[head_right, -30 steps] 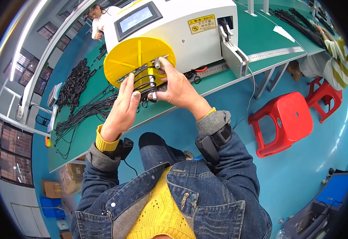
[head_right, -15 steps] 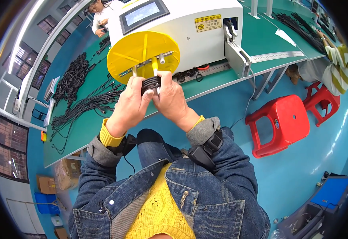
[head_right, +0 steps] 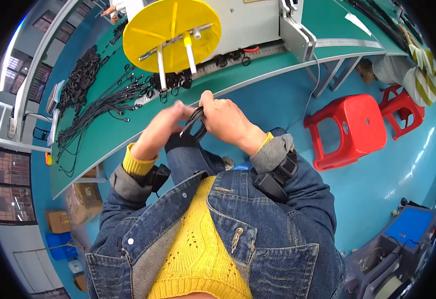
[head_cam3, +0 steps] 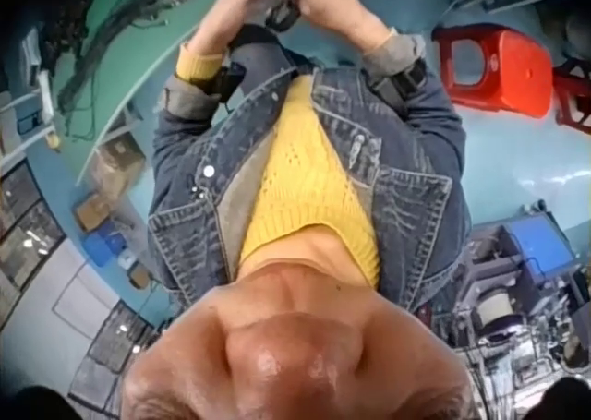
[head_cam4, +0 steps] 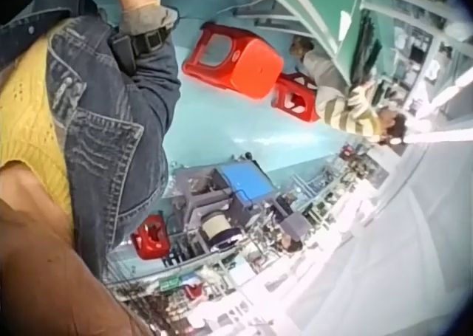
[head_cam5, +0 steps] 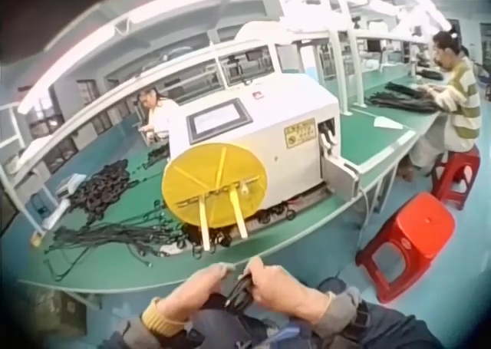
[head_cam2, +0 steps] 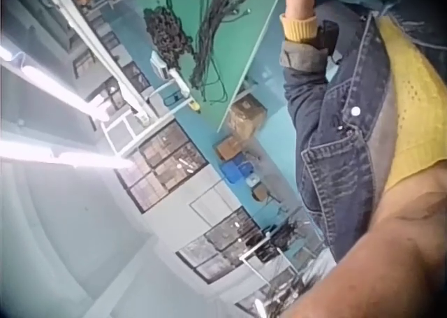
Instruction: The person picks up a cable, winds it around the spindles of a machine, and removes the coiled cable. They then pick up a tie, wrap it around the coiled cable by hand, and place the finished bundle onto the table.
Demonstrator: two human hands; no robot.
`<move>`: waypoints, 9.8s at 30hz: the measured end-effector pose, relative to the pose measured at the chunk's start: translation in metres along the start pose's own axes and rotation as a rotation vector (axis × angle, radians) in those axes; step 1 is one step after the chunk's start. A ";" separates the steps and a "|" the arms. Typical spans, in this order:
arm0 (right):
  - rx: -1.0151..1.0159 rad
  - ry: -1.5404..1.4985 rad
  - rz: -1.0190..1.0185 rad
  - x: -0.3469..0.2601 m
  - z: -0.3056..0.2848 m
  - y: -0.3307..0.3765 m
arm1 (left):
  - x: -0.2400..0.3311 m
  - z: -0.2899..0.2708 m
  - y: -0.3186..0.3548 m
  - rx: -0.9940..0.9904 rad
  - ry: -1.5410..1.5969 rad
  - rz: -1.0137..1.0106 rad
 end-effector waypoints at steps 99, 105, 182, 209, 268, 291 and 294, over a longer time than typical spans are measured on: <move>-0.296 -0.138 -0.246 -0.036 0.046 0.000 | -0.066 -0.004 0.023 0.055 -0.445 0.087; -0.601 -0.618 0.378 0.004 0.083 0.020 | -0.064 -0.002 0.034 0.043 -0.326 0.159; -0.824 -0.510 0.755 0.062 0.161 0.072 | -0.070 -0.383 0.004 0.533 -1.192 0.010; 0.586 0.296 -0.436 -0.102 -0.088 0.017 | 0.134 -0.059 0.063 0.213 -0.743 0.782; 0.332 -0.122 0.335 0.082 -0.024 0.037 | 0.087 -0.048 0.018 0.590 -0.705 0.774; 0.349 -0.324 -0.024 0.009 -0.073 -0.070 | 0.107 -0.015 -0.025 0.185 -1.220 0.556; 0.286 -0.358 -0.035 0.011 -0.072 -0.076 | 0.105 -0.015 -0.030 0.103 -1.027 0.526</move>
Point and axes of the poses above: each hand's wrist, its own y-axis away from the middle knuckle, its own z-axis out of the palm, x = y × z, the point moved 8 cm from there along -y, towards the middle knuckle, and after that the axes turned 7 degrees about z, right-handed, at the moved point
